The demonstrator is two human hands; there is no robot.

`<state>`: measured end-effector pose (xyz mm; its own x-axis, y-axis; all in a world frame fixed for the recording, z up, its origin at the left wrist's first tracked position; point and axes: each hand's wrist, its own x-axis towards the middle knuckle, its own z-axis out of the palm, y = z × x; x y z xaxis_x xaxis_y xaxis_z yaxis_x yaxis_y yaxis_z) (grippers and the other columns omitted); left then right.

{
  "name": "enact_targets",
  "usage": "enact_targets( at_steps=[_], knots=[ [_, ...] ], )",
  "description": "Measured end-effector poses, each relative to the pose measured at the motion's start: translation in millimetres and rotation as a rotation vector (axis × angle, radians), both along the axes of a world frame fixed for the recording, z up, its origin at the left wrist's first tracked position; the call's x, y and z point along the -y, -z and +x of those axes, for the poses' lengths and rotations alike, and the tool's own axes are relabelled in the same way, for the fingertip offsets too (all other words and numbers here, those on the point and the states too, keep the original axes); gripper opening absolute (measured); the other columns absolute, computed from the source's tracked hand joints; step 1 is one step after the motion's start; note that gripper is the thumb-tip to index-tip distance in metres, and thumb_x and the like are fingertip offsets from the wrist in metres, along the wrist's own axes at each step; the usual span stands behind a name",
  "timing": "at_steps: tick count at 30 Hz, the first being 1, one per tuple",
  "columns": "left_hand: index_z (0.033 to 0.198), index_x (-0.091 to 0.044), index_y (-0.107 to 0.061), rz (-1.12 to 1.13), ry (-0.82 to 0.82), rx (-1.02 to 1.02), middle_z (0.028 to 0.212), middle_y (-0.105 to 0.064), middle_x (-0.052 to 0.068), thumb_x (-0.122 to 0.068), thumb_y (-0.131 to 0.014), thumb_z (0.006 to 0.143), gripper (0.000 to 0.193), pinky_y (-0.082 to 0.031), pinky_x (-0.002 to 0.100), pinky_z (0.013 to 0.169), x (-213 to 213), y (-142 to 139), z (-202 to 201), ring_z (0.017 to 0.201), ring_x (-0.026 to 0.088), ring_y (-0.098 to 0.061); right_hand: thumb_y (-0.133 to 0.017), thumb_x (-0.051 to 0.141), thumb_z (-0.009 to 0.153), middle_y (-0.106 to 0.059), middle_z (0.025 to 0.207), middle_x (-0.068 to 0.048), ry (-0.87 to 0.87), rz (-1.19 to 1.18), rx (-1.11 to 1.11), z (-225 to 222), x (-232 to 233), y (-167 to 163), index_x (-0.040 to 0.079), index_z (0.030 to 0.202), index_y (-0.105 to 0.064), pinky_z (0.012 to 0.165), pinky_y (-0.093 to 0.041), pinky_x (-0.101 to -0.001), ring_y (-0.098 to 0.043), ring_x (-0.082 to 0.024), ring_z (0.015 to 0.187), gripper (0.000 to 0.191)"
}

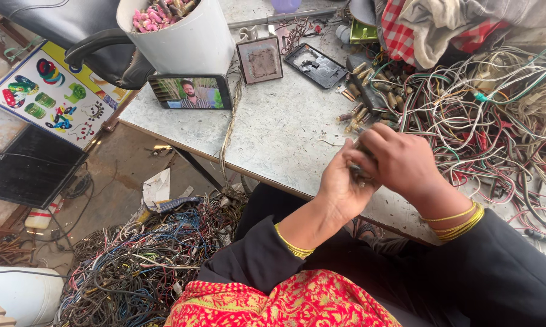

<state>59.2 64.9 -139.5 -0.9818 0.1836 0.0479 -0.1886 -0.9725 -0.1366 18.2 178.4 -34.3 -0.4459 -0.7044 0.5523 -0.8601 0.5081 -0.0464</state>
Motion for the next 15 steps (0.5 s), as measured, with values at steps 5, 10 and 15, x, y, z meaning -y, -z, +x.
enact_targets(
  at_steps=[5, 10, 15],
  knots=[
    [0.116, -0.013, -0.061, -0.253, -0.089, 0.187, 0.093, -0.066, 0.004, -0.043, -0.035, 0.112, 0.04, -0.056, 0.042, 0.092, -6.1, -19.8, 1.5, 0.086, 0.018, -0.065, -0.051, 0.032, 0.111, -0.069, 0.102, -0.011, -0.193, -0.28, 0.22, -5.6, -9.9, -8.1, 0.005, 0.108, -0.068, 0.079, -0.054, -0.0369, -0.069, -0.029, 0.09, 0.032],
    [0.109, -0.012, -0.059, -0.239, -0.067, 0.418, 0.097, -0.067, 0.008, -0.04, -0.039, 0.109, 0.035, -0.061, 0.035, 0.08, -3.6, -48.0, 9.0, 0.09, 0.022, -0.068, -0.046, 0.035, 0.115, -0.069, 0.1, -0.009, -0.087, -0.494, 0.473, -16.4, -21.0, -12.6, 0.002, 0.118, -0.067, 0.073, -0.052, -0.0314, -0.066, -0.016, 0.075, 0.039],
    [0.101, -0.013, -0.063, -0.169, -0.058, 0.167, 0.089, -0.069, 0.005, -0.034, -0.054, 0.11, 0.025, -0.055, 0.02, 0.049, 19.5, -53.4, -4.3, 0.074, 0.013, -0.067, -0.049, 0.032, 0.114, -0.068, 0.101, -0.01, -0.064, -0.471, 0.467, -15.9, -22.1, -16.3, 0.001, 0.119, -0.067, 0.07, -0.051, -0.0319, -0.066, -0.016, 0.075, 0.036]
  ],
)
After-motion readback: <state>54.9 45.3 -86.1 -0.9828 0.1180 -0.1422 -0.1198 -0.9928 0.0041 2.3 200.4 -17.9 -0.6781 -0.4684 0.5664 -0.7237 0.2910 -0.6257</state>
